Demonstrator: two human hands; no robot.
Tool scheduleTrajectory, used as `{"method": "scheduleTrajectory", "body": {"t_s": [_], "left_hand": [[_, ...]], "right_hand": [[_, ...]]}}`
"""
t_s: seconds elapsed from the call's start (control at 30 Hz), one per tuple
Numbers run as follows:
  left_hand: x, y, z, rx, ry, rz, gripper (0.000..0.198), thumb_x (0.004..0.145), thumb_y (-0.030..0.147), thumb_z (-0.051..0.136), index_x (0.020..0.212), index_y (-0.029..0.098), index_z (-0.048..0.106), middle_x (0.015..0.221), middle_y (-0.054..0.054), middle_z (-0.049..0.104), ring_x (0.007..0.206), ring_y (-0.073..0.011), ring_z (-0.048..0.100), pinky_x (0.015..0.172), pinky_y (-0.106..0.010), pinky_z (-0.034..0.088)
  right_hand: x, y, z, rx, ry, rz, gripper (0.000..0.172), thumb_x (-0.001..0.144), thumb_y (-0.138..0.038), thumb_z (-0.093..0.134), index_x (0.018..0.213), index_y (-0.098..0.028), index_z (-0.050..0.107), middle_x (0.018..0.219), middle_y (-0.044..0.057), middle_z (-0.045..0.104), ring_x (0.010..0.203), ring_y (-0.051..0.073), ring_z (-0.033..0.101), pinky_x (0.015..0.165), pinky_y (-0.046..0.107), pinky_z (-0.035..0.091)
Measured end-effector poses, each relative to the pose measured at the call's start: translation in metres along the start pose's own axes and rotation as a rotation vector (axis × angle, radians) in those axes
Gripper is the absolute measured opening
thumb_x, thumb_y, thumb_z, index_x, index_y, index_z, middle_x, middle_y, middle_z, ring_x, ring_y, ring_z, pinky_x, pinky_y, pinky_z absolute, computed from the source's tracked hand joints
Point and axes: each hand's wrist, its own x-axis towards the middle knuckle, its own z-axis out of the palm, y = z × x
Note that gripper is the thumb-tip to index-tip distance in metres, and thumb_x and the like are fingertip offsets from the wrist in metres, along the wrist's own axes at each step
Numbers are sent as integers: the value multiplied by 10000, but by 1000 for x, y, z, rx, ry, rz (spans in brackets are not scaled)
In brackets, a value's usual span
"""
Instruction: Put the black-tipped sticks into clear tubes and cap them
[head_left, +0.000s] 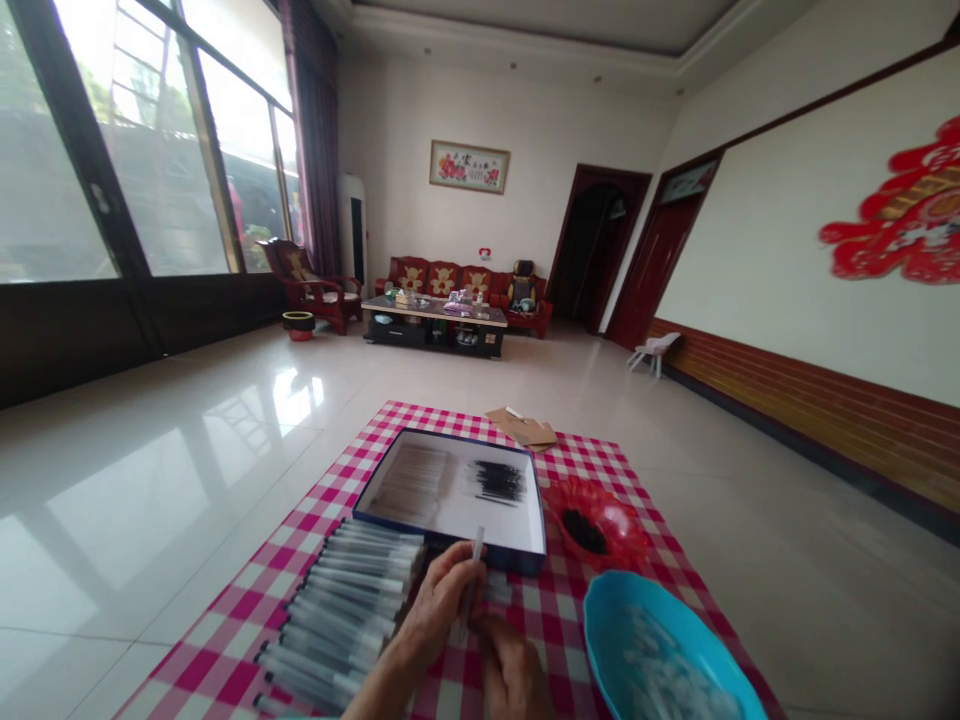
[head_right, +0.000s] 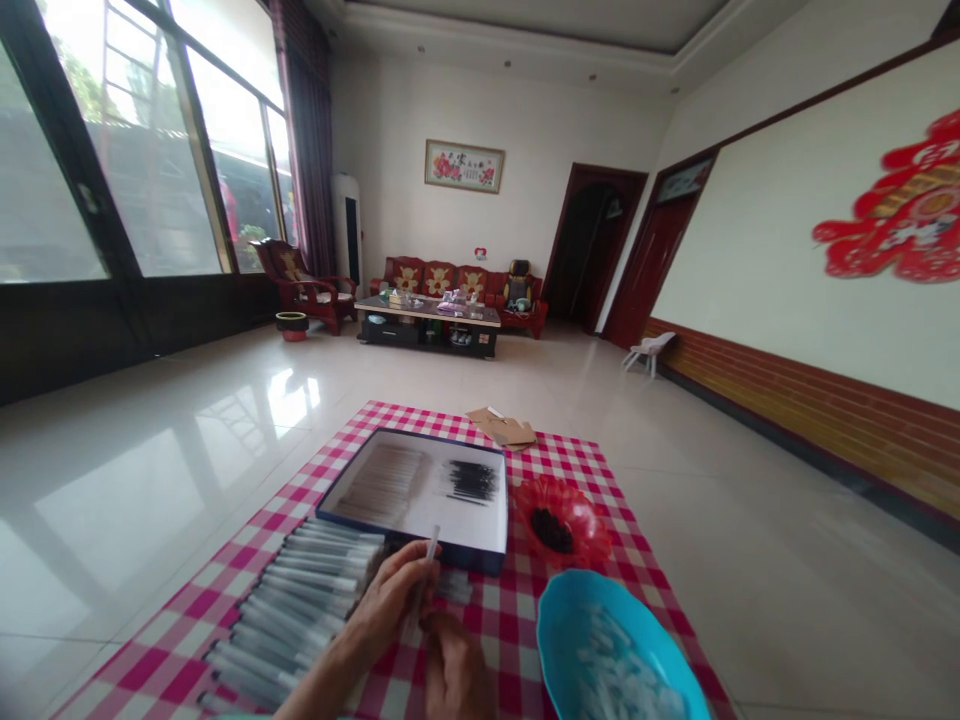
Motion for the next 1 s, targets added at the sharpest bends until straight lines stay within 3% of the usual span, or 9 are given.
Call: {"method": "scheduleTrajectory", "body": {"t_s": [0.07,0.17,0.3,0.47,0.6,0.8,1.0], "left_hand": [[-2,-6,1,-32,-4,29,273,810,378,557,977,163,563,634,46,521,470,-75,429,436,-181,335],[-4,-11,3,32,28,53,300,839,440,549,929,155,578,543,76,423,441,-57,329,422,-171,260],[-3,-18,5,108,70,109,381,826,516,565,867,139,605,528,89,303,470,-55,223,437,-182,193],[-2,-27,5,167,74,210,392,855,488,551,985,128,631,602,55,355,553,-75,263,497,-197,235],[-3,-30,8,97,24,153,424,869,521,508,962,124,621,523,79,303,458,-56,231,422,-194,182],[2,-34,9,42,35,110,476,837,576,517,908,119,631,458,78,363,385,-48,289,383,-181,220],[3,-36,8,40,50,105,480,837,571,523,943,120,647,460,77,350,397,-52,282,388,-184,220]], "right_hand": [[9,-4,-25,27,-98,26,310,896,-172,380,1057,-232,639,963,57,721,867,184,690,737,245,548],[33,-4,-58,-71,-55,68,266,881,-208,412,991,-208,655,929,66,718,855,193,685,737,255,538],[84,10,-78,-202,-57,58,247,893,-260,420,954,-196,651,901,75,691,855,196,663,769,281,514],[161,35,-51,-460,-326,59,237,859,-179,456,971,-208,663,964,58,678,871,160,645,806,239,471],[198,53,-13,-555,-450,64,208,808,-140,523,904,-196,698,903,65,693,870,171,649,799,229,448],[209,69,19,-680,-516,113,158,797,-139,547,840,-171,695,910,110,683,856,203,653,722,249,445],[208,63,22,-645,-433,113,140,762,-94,562,728,-164,679,841,104,673,798,206,655,690,263,449]]}}
